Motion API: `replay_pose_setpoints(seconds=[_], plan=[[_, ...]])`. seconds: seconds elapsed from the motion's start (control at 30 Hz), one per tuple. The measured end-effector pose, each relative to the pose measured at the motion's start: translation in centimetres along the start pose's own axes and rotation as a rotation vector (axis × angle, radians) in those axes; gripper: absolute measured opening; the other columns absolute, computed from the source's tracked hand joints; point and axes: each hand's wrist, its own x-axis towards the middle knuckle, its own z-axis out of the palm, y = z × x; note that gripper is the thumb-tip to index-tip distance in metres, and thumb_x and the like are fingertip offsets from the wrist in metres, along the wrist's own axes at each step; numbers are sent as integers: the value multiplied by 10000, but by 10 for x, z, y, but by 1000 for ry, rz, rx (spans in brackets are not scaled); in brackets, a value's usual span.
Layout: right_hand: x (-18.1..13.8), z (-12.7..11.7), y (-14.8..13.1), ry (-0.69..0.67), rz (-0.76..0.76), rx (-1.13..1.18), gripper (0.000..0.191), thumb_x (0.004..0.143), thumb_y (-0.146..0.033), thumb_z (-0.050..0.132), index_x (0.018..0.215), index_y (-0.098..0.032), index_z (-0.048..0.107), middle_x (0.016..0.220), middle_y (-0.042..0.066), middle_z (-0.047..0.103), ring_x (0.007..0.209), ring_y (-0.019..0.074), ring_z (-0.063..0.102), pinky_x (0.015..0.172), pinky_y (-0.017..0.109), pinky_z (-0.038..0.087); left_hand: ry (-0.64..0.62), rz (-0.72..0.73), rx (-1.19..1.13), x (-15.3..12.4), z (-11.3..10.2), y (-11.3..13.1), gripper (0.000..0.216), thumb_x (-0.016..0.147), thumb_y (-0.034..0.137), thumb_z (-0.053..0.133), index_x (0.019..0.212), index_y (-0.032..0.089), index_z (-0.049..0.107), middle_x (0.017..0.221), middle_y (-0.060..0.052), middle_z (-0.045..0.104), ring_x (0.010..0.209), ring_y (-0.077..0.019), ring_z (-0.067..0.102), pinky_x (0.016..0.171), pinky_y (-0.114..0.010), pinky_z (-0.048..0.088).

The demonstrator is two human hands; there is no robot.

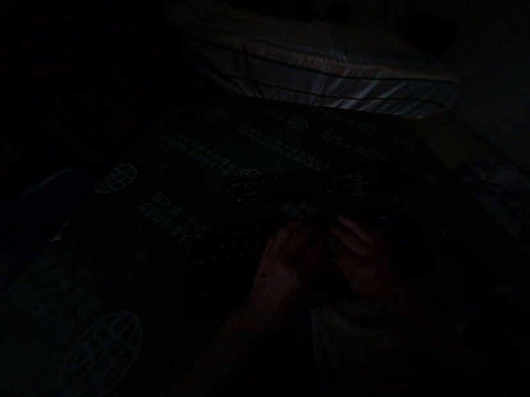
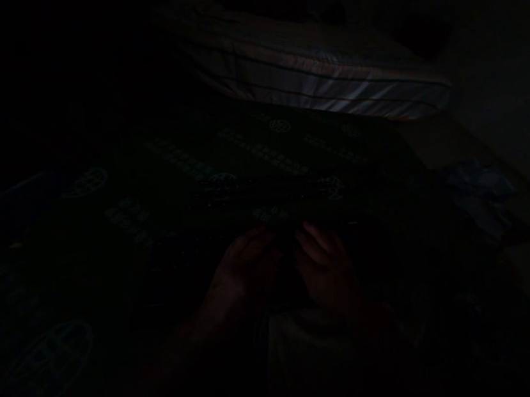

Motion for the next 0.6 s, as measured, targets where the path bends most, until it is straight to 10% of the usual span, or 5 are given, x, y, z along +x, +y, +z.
replay_pose_setpoints(seconds=[0.6], plan=[[0, -1, -1, -34, -37, -12, 255, 897, -257, 504, 1079, -140, 637, 1221, 101, 622, 1274, 310, 402, 985, 521, 374, -136, 44, 94, -4, 7, -1, 261, 889, 227, 496, 1107, 166, 626, 1295, -146, 531, 1258, -364, 411, 967, -552, 402]])
